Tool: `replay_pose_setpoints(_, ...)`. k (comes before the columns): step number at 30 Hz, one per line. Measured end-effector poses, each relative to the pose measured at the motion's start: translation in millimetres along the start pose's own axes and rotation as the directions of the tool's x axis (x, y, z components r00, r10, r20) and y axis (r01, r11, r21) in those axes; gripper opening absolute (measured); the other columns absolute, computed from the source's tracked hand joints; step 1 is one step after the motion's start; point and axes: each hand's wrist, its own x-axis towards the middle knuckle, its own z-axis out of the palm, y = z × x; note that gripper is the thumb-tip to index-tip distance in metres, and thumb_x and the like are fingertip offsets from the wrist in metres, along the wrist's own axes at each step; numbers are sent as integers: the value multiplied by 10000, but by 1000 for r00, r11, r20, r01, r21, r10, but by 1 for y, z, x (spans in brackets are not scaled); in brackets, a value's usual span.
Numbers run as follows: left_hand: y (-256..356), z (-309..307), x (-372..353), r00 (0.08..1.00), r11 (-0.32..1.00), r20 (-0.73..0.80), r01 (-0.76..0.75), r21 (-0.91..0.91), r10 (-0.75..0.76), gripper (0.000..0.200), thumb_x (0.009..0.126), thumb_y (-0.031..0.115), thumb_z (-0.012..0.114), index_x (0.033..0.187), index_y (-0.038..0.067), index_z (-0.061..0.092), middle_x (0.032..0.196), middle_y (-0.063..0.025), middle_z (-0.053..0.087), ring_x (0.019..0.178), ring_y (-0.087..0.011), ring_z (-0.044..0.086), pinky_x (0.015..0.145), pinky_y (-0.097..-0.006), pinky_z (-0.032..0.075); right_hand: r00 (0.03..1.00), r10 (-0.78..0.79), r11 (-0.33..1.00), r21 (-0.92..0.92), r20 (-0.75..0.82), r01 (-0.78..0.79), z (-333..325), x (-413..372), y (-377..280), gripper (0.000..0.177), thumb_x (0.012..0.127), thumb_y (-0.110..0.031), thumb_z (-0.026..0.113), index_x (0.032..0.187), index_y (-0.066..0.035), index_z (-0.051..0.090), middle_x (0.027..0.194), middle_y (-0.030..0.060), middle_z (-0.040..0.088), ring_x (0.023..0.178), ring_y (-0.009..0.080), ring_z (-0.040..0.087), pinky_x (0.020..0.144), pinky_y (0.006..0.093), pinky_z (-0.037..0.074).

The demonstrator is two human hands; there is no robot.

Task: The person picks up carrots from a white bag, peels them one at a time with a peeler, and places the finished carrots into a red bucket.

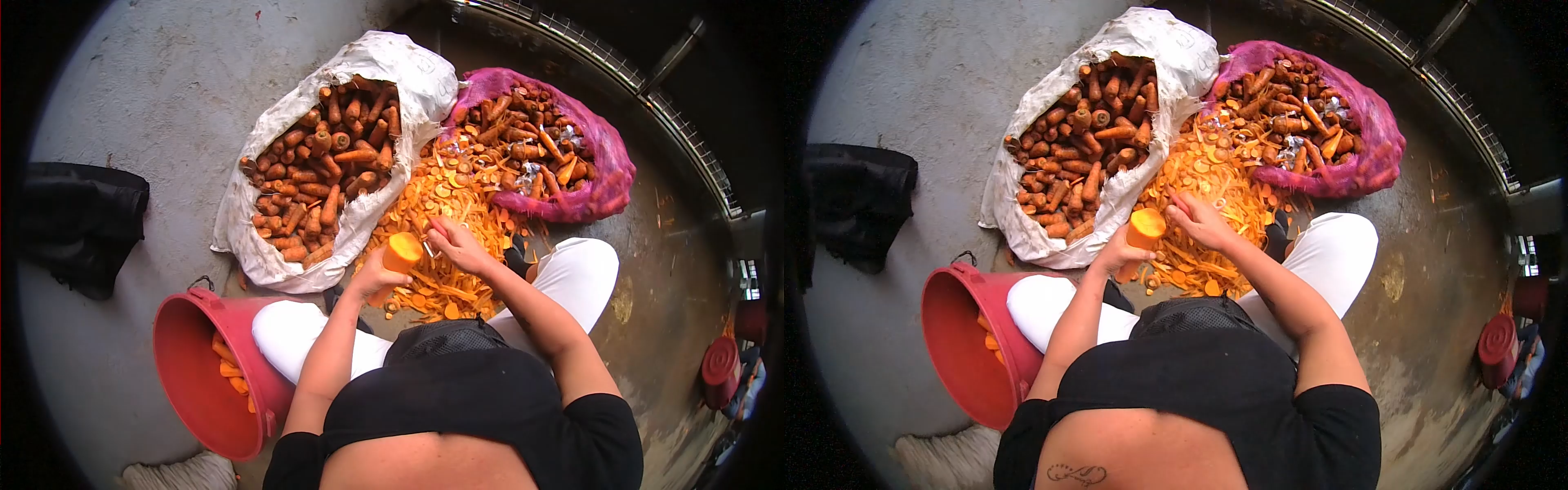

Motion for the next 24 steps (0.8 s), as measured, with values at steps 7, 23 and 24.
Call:
replay_pose_setpoints(7, 5, -12, -10, 988, 961, 70, 152, -230, -140, 604, 569, 127, 717, 1137, 41, 529, 860, -43, 582, 695, -134, 580, 621, -272, 498, 965, -58, 930, -338, 256, 145, -11, -9, -5, 418, 973, -471, 365, 986, -93, 543, 808, 176, 610, 757, 374, 597, 652, 449, 450)
replay_pose_setpoints(23, 8, -12, -12, 990, 978, 97, 115, -176, -100, 546, 606, 118, 717, 1119, 28, 549, 872, -32, 590, 703, -126, 583, 627, -268, 492, 966, -43, 896, -418, 254, 150, -12, -13, -10, 434, 968, -492, 335, 972, -121, 560, 786, 173, 626, 752, 367, 605, 651, 469, 459)
replay_pose_setpoints(24, 7, -11, -11, 994, 982, 78, 89, -168, -76, 540, 617, 109, 718, 1123, 27, 549, 888, -31, 590, 717, -125, 585, 641, -268, 494, 968, -35, 908, -397, 248, 134, -10, -13, -6, 439, 968, -496, 332, 966, -119, 556, 785, 173, 626, 751, 370, 605, 652, 472, 459)
